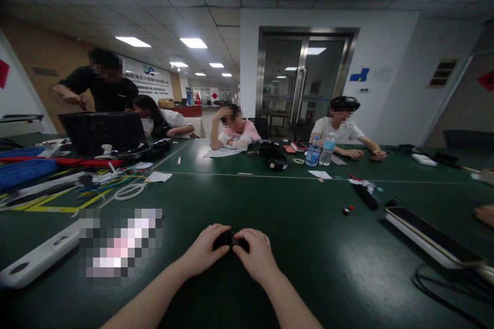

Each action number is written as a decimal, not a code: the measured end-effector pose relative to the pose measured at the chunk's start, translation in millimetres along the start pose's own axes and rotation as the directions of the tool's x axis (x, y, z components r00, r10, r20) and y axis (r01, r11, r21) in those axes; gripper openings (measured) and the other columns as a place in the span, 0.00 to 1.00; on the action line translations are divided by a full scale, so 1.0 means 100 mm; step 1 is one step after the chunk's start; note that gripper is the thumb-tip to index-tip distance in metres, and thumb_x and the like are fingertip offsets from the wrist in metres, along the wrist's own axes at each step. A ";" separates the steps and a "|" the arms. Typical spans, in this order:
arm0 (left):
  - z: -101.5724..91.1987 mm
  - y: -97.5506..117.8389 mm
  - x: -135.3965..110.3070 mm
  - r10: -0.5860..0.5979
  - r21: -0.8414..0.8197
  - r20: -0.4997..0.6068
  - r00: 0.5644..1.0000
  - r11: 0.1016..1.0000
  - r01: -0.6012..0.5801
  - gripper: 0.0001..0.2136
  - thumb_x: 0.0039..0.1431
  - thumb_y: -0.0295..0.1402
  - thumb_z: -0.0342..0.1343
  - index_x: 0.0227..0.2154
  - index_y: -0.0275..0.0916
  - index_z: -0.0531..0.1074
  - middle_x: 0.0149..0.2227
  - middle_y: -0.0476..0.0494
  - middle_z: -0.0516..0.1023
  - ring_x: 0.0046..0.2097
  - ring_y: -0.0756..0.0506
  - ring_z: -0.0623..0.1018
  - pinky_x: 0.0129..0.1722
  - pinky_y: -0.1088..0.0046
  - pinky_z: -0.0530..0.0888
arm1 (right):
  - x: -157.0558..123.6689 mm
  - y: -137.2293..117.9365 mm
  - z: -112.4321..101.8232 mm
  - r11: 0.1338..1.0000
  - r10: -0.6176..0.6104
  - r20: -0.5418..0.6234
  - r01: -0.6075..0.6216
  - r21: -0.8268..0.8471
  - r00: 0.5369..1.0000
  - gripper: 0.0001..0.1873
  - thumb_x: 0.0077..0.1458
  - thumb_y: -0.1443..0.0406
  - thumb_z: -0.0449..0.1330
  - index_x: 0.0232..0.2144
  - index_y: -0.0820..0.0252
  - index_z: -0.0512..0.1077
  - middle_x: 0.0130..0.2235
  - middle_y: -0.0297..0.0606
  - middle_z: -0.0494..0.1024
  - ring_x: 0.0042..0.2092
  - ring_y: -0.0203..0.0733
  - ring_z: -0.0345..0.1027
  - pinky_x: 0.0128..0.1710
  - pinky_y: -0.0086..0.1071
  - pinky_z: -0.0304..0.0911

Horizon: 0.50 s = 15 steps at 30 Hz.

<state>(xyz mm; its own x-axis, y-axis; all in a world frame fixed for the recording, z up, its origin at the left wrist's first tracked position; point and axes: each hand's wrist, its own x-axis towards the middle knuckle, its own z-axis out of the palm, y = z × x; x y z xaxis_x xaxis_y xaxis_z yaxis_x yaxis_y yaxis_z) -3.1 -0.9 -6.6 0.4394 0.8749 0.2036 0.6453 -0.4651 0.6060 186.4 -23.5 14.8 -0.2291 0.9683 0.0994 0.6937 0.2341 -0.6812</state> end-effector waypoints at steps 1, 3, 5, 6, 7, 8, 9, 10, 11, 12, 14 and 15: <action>0.00 0.00 0.00 -0.002 -0.001 0.001 1.000 1.000 0.002 0.21 0.53 0.36 0.54 0.51 0.41 0.64 0.49 0.43 0.68 0.50 0.43 0.67 0.50 0.65 0.64 | 0.00 0.00 0.00 1.000 -0.001 0.002 0.001 -0.001 1.000 0.11 0.50 0.61 0.57 0.38 0.48 0.71 0.46 0.31 0.73 0.52 0.43 0.62 0.55 0.44 0.49; 0.00 -0.01 0.00 -0.003 0.002 0.003 1.000 1.000 0.003 0.21 0.53 0.36 0.53 0.51 0.42 0.64 0.49 0.42 0.68 0.51 0.43 0.67 0.51 0.65 0.64 | 0.00 -0.01 0.00 1.000 0.003 0.003 -0.003 -0.003 1.000 0.11 0.50 0.61 0.57 0.38 0.48 0.71 0.46 0.31 0.72 0.52 0.43 0.61 0.55 0.44 0.49; 0.01 -0.02 0.00 -0.004 0.007 0.004 1.000 1.000 0.004 0.21 0.53 0.36 0.53 0.51 0.42 0.64 0.50 0.42 0.68 0.51 0.42 0.67 0.50 0.64 0.64 | -0.01 -0.02 -0.01 1.000 0.012 0.009 -0.012 -0.005 1.000 0.11 0.50 0.61 0.57 0.39 0.48 0.71 0.47 0.31 0.72 0.53 0.43 0.61 0.55 0.44 0.49; 0.00 -0.02 0.00 -0.003 0.008 0.005 1.000 1.000 0.003 0.21 0.53 0.37 0.53 0.51 0.42 0.64 0.50 0.43 0.68 0.51 0.42 0.67 0.50 0.64 0.64 | -0.01 -0.02 -0.01 1.000 0.015 0.014 -0.015 -0.005 1.000 0.11 0.50 0.61 0.56 0.39 0.48 0.71 0.47 0.31 0.72 0.53 0.43 0.61 0.55 0.44 0.49; 0.00 -0.02 0.00 -0.004 0.008 0.007 1.000 1.000 0.004 0.21 0.53 0.37 0.53 0.51 0.42 0.64 0.50 0.43 0.68 0.51 0.42 0.67 0.50 0.64 0.64 | -0.01 -0.02 -0.01 1.000 0.016 0.018 -0.016 -0.004 1.000 0.11 0.50 0.61 0.56 0.39 0.49 0.71 0.47 0.31 0.72 0.53 0.43 0.61 0.55 0.43 0.49; 0.00 -0.02 0.00 -0.008 0.007 0.009 1.000 1.000 0.008 0.21 0.53 0.37 0.53 0.51 0.42 0.64 0.50 0.43 0.68 0.51 0.42 0.67 0.50 0.65 0.64 | -0.01 -0.03 -0.02 1.000 0.013 0.021 -0.013 -0.001 1.000 0.11 0.50 0.61 0.56 0.39 0.49 0.71 0.47 0.30 0.72 0.53 0.43 0.61 0.55 0.43 0.49; 0.00 -0.01 0.00 -0.013 0.004 0.013 1.000 1.000 0.013 0.21 0.54 0.37 0.53 0.51 0.42 0.64 0.50 0.43 0.68 0.51 0.43 0.67 0.50 0.65 0.64 | -0.02 -0.03 -0.02 1.000 0.010 0.021 -0.010 0.002 1.000 0.11 0.50 0.61 0.56 0.39 0.48 0.71 0.46 0.30 0.72 0.52 0.43 0.61 0.55 0.43 0.49; -0.01 -0.01 0.00 -0.017 0.002 0.015 1.000 1.000 0.017 0.21 0.54 0.37 0.53 0.51 0.42 0.64 0.50 0.43 0.68 0.51 0.43 0.67 0.50 0.65 0.64 | -0.02 -0.03 -0.02 1.000 0.005 0.018 -0.005 0.005 1.000 0.11 0.50 0.61 0.56 0.38 0.48 0.71 0.46 0.30 0.72 0.52 0.43 0.61 0.55 0.43 0.50; -0.01 0.00 0.00 -0.020 0.001 0.016 1.000 1.000 0.020 0.21 0.54 0.37 0.53 0.51 0.42 0.64 0.50 0.43 0.68 0.51 0.43 0.67 0.50 0.65 0.64 | -0.02 -0.03 -0.03 1.000 0.001 0.015 -0.002 0.008 1.000 0.11 0.50 0.61 0.56 0.38 0.48 0.71 0.46 0.30 0.72 0.52 0.43 0.61 0.55 0.43 0.50; -0.02 0.01 0.00 -0.021 0.002 0.015 1.000 1.000 0.021 0.20 0.53 0.37 0.53 0.51 0.42 0.64 0.50 0.43 0.68 0.51 0.43 0.67 0.50 0.65 0.64 | -0.02 -0.03 -0.03 1.000 0.000 0.013 0.000 0.009 1.000 0.11 0.50 0.61 0.56 0.39 0.48 0.71 0.46 0.30 0.72 0.52 0.43 0.61 0.55 0.43 0.50; -0.02 0.01 0.00 -0.014 0.007 0.010 1.000 1.000 0.014 0.20 0.53 0.36 0.54 0.51 0.42 0.65 0.49 0.43 0.68 0.51 0.43 0.67 0.51 0.65 0.64 | -0.02 -0.03 -0.03 1.000 0.002 0.016 -0.002 0.008 1.000 0.11 0.50 0.60 0.56 0.39 0.48 0.70 0.47 0.31 0.72 0.52 0.44 0.61 0.55 0.44 0.49; -0.01 0.00 0.00 -0.008 0.010 0.008 1.000 1.000 0.008 0.20 0.53 0.36 0.54 0.51 0.42 0.65 0.49 0.43 0.68 0.51 0.43 0.67 0.51 0.65 0.64 | -0.02 -0.03 -0.03 1.000 0.006 0.021 -0.006 0.007 1.000 0.11 0.50 0.60 0.56 0.39 0.48 0.70 0.47 0.31 0.72 0.53 0.44 0.61 0.55 0.44 0.49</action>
<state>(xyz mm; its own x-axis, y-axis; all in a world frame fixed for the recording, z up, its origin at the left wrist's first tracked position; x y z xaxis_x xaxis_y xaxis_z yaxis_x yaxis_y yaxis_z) -3.9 -1.0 -5.5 0.4386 0.8778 0.1927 0.6554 -0.4591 0.5997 186.5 -26.3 18.8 -0.2391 0.9677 0.0804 0.6903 0.2276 -0.6868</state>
